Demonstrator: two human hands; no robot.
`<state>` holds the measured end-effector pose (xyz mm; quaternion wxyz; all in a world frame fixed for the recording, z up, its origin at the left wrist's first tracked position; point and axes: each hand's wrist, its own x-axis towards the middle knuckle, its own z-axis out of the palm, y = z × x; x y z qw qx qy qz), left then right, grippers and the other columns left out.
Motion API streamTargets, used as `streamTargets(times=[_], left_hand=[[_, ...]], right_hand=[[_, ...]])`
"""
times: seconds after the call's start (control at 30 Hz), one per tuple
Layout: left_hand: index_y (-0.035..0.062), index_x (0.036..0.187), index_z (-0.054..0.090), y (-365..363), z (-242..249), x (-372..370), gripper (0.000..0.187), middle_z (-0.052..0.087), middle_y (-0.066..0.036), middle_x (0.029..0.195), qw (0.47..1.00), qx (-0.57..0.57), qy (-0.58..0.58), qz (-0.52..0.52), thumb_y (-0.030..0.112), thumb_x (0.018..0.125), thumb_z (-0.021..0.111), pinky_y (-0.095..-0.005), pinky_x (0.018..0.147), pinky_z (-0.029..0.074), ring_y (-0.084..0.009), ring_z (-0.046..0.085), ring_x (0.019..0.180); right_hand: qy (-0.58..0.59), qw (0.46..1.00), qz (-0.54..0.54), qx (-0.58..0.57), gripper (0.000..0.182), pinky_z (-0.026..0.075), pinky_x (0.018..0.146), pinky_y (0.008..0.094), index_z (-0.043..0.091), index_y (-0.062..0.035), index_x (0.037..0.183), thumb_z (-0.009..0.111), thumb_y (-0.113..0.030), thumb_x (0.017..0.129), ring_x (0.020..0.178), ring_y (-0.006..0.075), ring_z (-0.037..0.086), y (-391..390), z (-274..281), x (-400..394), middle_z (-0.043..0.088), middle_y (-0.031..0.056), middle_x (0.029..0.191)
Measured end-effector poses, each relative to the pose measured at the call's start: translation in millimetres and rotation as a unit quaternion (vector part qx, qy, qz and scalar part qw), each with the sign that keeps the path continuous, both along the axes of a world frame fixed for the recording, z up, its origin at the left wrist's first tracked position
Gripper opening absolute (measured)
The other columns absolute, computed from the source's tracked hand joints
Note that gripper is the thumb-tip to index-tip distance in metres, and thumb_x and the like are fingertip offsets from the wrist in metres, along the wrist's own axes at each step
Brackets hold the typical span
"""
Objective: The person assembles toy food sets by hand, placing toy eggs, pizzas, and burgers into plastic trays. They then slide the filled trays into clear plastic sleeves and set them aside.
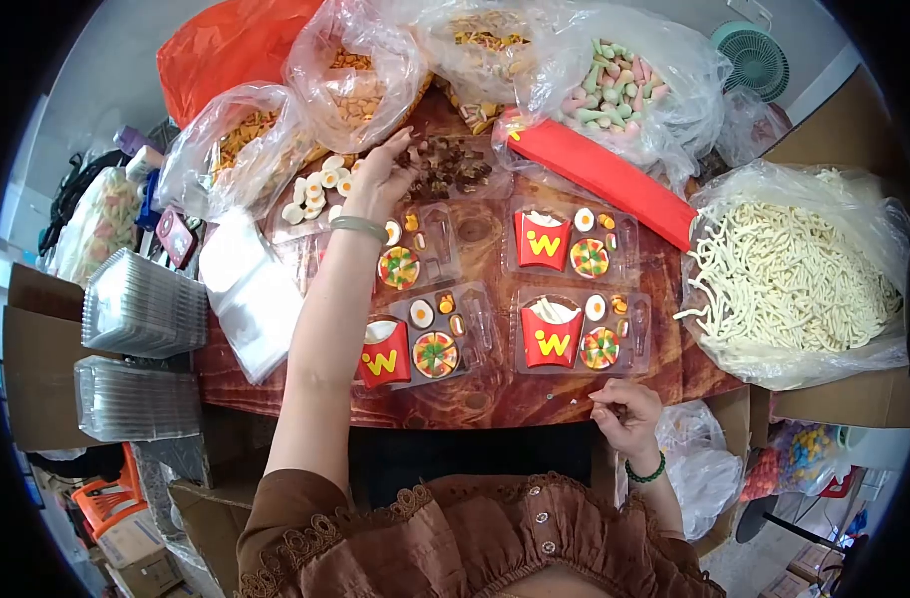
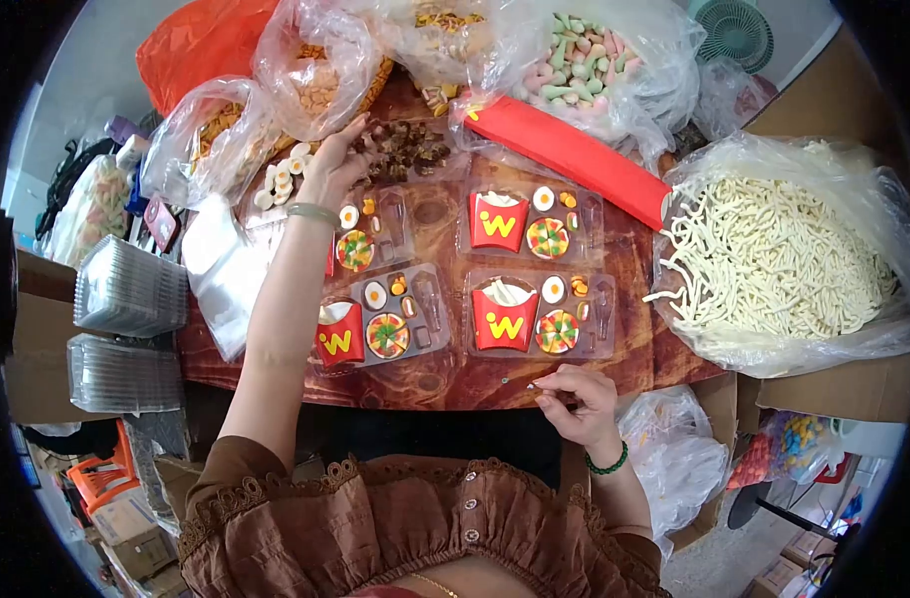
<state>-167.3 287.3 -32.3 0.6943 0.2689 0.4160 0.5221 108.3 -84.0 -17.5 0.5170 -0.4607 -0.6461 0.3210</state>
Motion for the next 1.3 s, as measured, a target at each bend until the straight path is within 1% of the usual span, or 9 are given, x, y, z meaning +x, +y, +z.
streamTargets(times=[0.07, 0.3, 0.37, 0.53, 0.67, 0.73, 0.83, 1.07, 1.3], left_hand=[[-0.0043, 0.111, 0.055, 1, -4, -3, 0.020, 0.052, -0.013, 0.106, 0.936, -0.157, -0.316, -0.008, 0.001, 0.092, 0.050, -0.0258, 0.061, 0.050, -0.0218, 0.053, 0.086], [-0.0051, 0.106, 0.056, -28, 7, 11, 0.020, 0.054, -0.017, 0.097, 0.831, -0.143, -0.531, -0.084, 0.006, 0.093, 0.047, -0.0291, 0.062, 0.048, -0.0257, 0.053, 0.084], [-0.0044, 0.109, 0.055, -51, 20, 18, 0.021, 0.055, -0.016, 0.099, 0.831, -0.122, -0.529, -0.121, 0.007, 0.094, 0.046, -0.0308, 0.065, 0.049, -0.0255, 0.053, 0.085], [-0.0002, 0.114, 0.053, -142, 50, 36, 0.022, 0.056, -0.013, 0.103, 0.836, -0.081, -0.506, -0.197, 0.008, 0.095, 0.046, -0.0276, 0.067, 0.051, -0.0234, 0.055, 0.086], [0.0022, 0.125, 0.047, -188, 41, 27, 0.030, 0.057, -0.011, 0.107, 0.894, -0.050, -0.423, -0.139, 0.006, 0.095, 0.046, -0.0252, 0.068, 0.051, -0.0215, 0.056, 0.087], [0.0025, 0.128, 0.045, -200, 34, 21, 0.033, 0.056, -0.010, 0.109, 0.924, -0.025, -0.369, -0.103, 0.002, 0.095, 0.046, -0.0224, 0.067, 0.051, -0.0192, 0.056, 0.085], [0.0027, 0.128, 0.044, -212, 25, 15, 0.033, 0.055, -0.010, 0.109, 0.938, -0.029, -0.338, -0.064, 0.003, 0.095, 0.046, -0.0216, 0.067, 0.051, -0.0176, 0.056, 0.085], [0.0025, 0.120, 0.049, -232, 8, 11, 0.026, 0.058, -0.009, 0.099, 0.908, -0.090, -0.405, -0.060, 0.006, 0.094, 0.051, -0.0202, 0.063, 0.051, -0.0165, 0.059, 0.078], [0.0028, 0.112, 0.054, -259, 17, 6, 0.019, 0.058, -0.006, 0.096, 0.902, -0.133, -0.404, -0.075, 0.008, 0.094, 0.054, -0.0173, 0.062, 0.050, -0.0143, 0.058, 0.078]], right_hand=[[0.009, 0.999, 0.021, -0.027, 0.015, 0.038, 0.046, 0.0215, 0.066, -0.0016, 0.091, 0.070, -0.003, 0.076, 0.052, 0.0108, 0.054, -1, 0, -3, 0.059, 0.0058, 0.064], [-0.027, 0.996, 0.013, -0.082, 0.012, 0.041, 0.050, 0.0188, 0.066, -0.0012, 0.092, 0.068, -0.002, 0.081, 0.059, 0.0041, 0.056, 24, 33, -20, 0.065, 0.0012, 0.074], [-0.035, 0.994, -0.041, -0.091, 0.017, 0.041, 0.050, 0.0175, 0.065, -0.0015, 0.099, 0.068, -0.005, 0.083, 0.060, 0.0033, 0.055, 58, 39, -25, 0.065, 0.0014, 0.074], [0.149, 0.979, 0.009, -0.137, 0.021, 0.046, 0.056, 0.0193, 0.062, -0.0018, 0.107, 0.063, -0.011, 0.089, 0.069, 0.0045, 0.056, 159, 58, -61, 0.065, 0.0011, 0.085], [0.170, 0.963, 0.080, -0.192, 0.023, 0.044, 0.053, 0.0170, 0.061, -0.0014, 0.109, 0.060, -0.016, 0.092, 0.065, 0.0024, 0.057, 169, 51, -82, 0.067, 0.0011, 0.085], [0.131, 0.967, 0.098, -0.196, 0.021, 0.046, 0.056, 0.0177, 0.062, -0.0007, 0.108, 0.060, -0.015, 0.092, 0.074, 0.0047, 0.061, 166, 37, -86, 0.067, 0.0030, 0.093], [0.237, 0.940, 0.128, -0.207, 0.018, 0.044, 0.061, 0.0166, 0.062, -0.0001, 0.106, 0.061, -0.010, 0.091, 0.085, 0.0065, 0.063, 155, 32, -101, 0.067, 0.0047, 0.094], [0.165, 0.957, 0.119, -0.206, 0.016, 0.043, 0.055, 0.0166, 0.062, -0.0017, 0.100, 0.066, -0.008, 0.086, 0.063, 0.0024, 0.054, 142, 49, -104, 0.064, -0.0015, 0.084], [0.030, 0.939, 0.230, -0.255, 0.012, 0.048, 0.065, 0.0176, 0.063, -0.0025, 0.098, 0.065, -0.008, 0.087, 0.076, 0.0048, 0.060, 136, 74, -93, 0.064, -0.0006, 0.086]])
